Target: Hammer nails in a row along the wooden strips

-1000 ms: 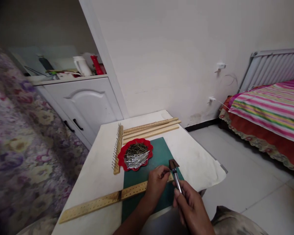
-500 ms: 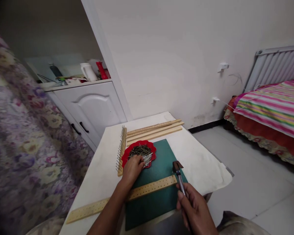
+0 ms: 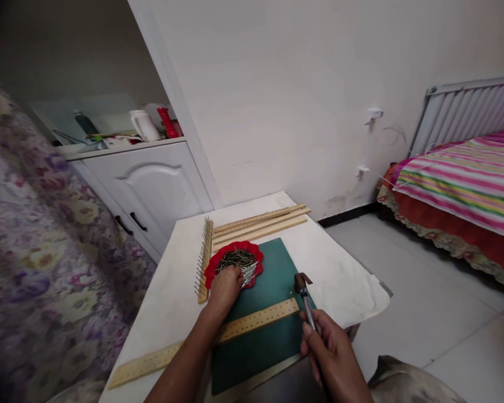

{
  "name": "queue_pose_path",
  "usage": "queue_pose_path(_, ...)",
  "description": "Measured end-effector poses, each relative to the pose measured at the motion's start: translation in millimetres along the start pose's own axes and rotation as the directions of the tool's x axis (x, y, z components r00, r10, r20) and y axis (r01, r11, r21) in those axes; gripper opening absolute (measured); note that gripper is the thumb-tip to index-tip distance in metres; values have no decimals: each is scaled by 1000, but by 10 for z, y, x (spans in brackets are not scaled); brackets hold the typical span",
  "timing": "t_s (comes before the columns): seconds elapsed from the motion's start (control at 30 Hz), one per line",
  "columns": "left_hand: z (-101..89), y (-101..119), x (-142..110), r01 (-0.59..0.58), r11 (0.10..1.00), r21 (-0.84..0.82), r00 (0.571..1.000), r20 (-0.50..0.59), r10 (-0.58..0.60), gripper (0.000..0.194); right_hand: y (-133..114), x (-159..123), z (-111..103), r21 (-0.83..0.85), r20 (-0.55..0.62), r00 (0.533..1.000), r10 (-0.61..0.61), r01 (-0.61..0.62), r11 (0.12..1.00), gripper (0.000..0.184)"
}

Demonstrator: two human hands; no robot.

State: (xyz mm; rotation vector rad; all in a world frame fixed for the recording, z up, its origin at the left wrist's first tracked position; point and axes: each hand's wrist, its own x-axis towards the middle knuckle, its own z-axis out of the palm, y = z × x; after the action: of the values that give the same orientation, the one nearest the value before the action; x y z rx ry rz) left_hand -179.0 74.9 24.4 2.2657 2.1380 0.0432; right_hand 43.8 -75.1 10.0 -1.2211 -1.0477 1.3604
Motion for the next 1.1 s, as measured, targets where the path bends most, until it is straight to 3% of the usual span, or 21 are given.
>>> queue_pose_path(0.37, -100, 43, -141, -30, 1000, -8, 994, -103, 29, 27, 48, 7, 38, 66, -31, 997, -64, 66, 996, 35)
queue_pose_path(0.47, -133, 20, -234, -45, 992, -115, 981, -193, 23, 23, 51, -34, 74, 74, -54, 996, -65, 69, 995, 35)
queue_pose_path(0.53, -133, 39, -342, -123, 956, -265, 966, -253, 54, 21, 65, -63, 113, 74, -99, 993, -63, 70, 995, 38)
queue_pose_path(0.6, -107, 118, -508, -265, 837, -478, 949, -281, 141, 21, 84, -82, 166, 80, -157, 985, -70, 84, 993, 39)
queue_pose_path(0.67, -56, 252, -721, -337, 620, -709, 941, -222, 257, 18, 98, -92, 231, 96, -205, 975, -84, 105, 990, 39)
queue_pose_path(0.73, 10, 403, -938, -267, 434, -861, 932, -115, 344, 17, 100, -99, 297, 108, -241, 966, -92, 121, 987, 39)
queue_pose_path(0.83, 112, 564, -1167, -111, 228, -967, 927, -18, 375, 15, 85, -116, 376, 104, -289, 952, -98, 133, 986, 38)
queue_pose_path(0.9, 171, 603, -1227, -23, 144, -989, 927, 33, 373, 15, 72, -132, 406, 100, -311, 944, -112, 150, 984, 36)
queue_pose_path(1.1, 280, 588, -1214, 126, 3, -992, 934, 120, 337, 12, 113, -177, 414, 147, -310, 943, -117, 169, 975, 29)
